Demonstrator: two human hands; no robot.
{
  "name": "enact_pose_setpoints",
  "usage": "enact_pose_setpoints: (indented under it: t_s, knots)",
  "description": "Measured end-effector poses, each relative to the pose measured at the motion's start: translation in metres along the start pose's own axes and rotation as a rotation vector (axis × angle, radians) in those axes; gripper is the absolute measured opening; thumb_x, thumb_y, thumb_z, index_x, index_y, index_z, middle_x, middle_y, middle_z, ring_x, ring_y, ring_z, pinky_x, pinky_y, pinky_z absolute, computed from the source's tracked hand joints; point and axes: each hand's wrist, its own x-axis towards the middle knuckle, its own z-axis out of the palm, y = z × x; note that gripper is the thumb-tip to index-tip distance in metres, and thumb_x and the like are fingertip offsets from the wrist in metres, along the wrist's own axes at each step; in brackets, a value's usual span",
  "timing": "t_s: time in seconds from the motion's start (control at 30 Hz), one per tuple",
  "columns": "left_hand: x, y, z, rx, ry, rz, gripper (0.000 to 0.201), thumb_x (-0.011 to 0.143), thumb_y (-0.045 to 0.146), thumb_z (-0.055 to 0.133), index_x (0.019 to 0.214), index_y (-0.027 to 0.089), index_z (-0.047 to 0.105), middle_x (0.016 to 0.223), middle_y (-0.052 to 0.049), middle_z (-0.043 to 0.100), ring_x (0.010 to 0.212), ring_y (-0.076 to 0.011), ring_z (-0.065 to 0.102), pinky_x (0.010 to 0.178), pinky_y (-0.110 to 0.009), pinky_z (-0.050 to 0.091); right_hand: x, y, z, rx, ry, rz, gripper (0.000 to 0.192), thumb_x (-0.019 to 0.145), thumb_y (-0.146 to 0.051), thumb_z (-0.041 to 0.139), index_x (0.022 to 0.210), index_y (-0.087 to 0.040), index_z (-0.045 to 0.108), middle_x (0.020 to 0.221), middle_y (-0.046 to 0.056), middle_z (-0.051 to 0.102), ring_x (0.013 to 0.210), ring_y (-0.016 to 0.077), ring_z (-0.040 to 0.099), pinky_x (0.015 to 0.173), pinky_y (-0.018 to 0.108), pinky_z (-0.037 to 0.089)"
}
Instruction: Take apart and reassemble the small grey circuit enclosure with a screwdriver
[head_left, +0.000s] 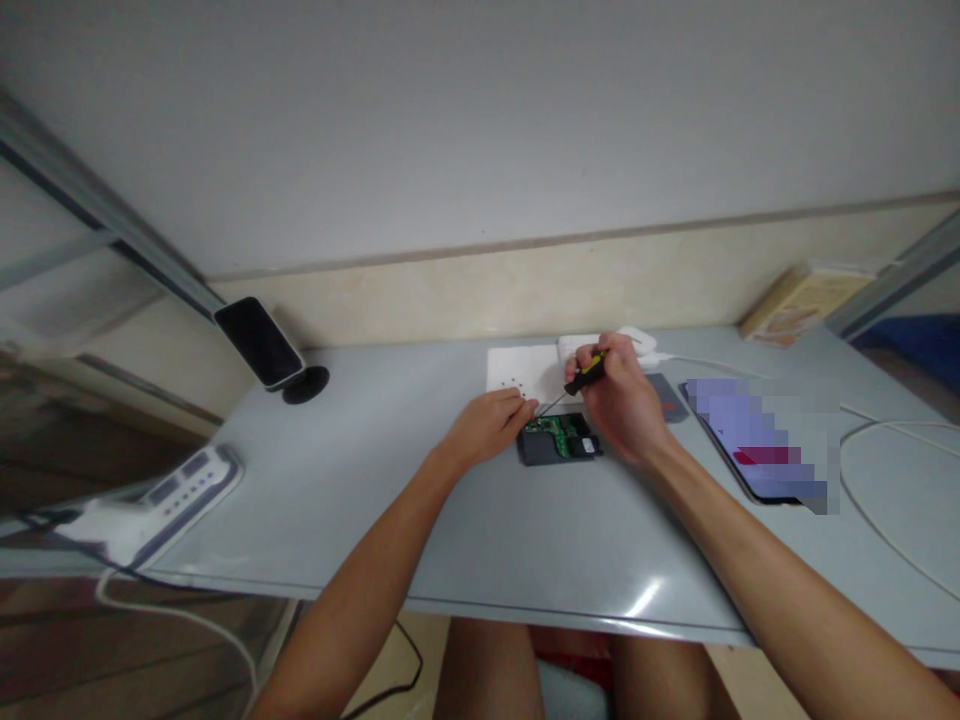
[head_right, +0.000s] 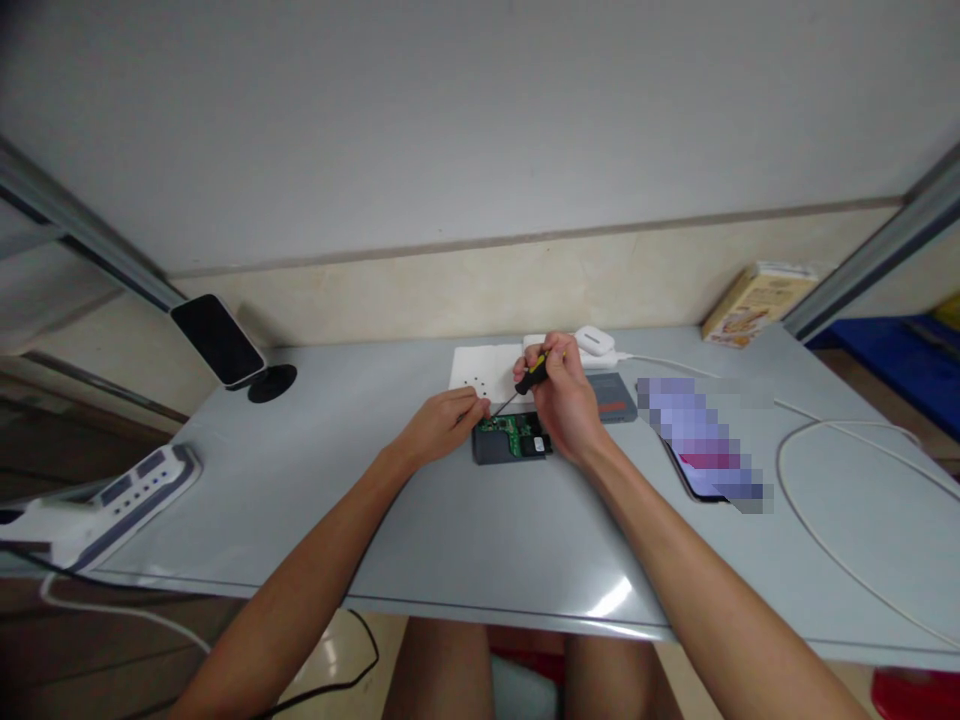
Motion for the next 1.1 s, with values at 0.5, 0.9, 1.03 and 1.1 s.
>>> enact_pose_setpoints:
  t_s: [0.5, 0.9, 1.03, 1.1]
  knots:
    - [0.003, -0.002, 0.007, 0.003, 0.003, -0.037, 0.036, 0.108, 0.032, 0.039, 0.082, 0.019, 0.061, 0.084, -0.003, 0.065, 0.079, -0.0168, 0.062, 0.077, -0.028, 0.048, 0.016, -0.014, 0.022, -0.571, -0.362, -0.151, 0.029, 0.09, -0.054, 0.068, 0.09, -0.025, 0.069, 0.089, 0.002, 0.059, 0.08, 0.0174, 0.056, 0.075, 0.033, 0.046]
    - [0.004, -0.001, 0.007, -0.011, -0.008, -0.063, 0.039, 0.108, 0.035, 0.039, 0.08, 0.019, 0.06, 0.082, -0.002, 0.064, 0.079, -0.0168, 0.061, 0.076, -0.028, 0.047, 0.007, -0.001, 0.012, -0.426, -0.145, -0.19, 0.021, 0.088, -0.046, 0.073, 0.083, -0.026, 0.071, 0.086, 0.002, 0.063, 0.081, 0.0183, 0.059, 0.075, 0.034, 0.051]
    - [0.004, -0.002, 0.008, -0.009, 0.0, -0.063, 0.04, 0.109, 0.036, 0.038, 0.078, 0.019, 0.059, 0.081, -0.002, 0.063, 0.077, -0.0162, 0.06, 0.075, -0.028, 0.046, 0.008, -0.001, 0.013, -0.31, -0.196, -0.074, 0.025, 0.091, -0.049, 0.068, 0.105, -0.029, 0.073, 0.088, 0.002, 0.069, 0.082, 0.0195, 0.063, 0.08, 0.037, 0.052]
    - [0.004, -0.003, 0.009, -0.007, 0.005, -0.062, 0.04, 0.109, 0.036, 0.038, 0.079, 0.019, 0.058, 0.08, -0.002, 0.063, 0.076, -0.0164, 0.06, 0.075, -0.028, 0.047, 0.008, 0.002, 0.013, -0.182, -0.187, -0.03, 0.024, 0.091, -0.051, 0.066, 0.1, -0.03, 0.071, 0.091, 0.002, 0.069, 0.086, 0.0201, 0.066, 0.084, 0.038, 0.052]
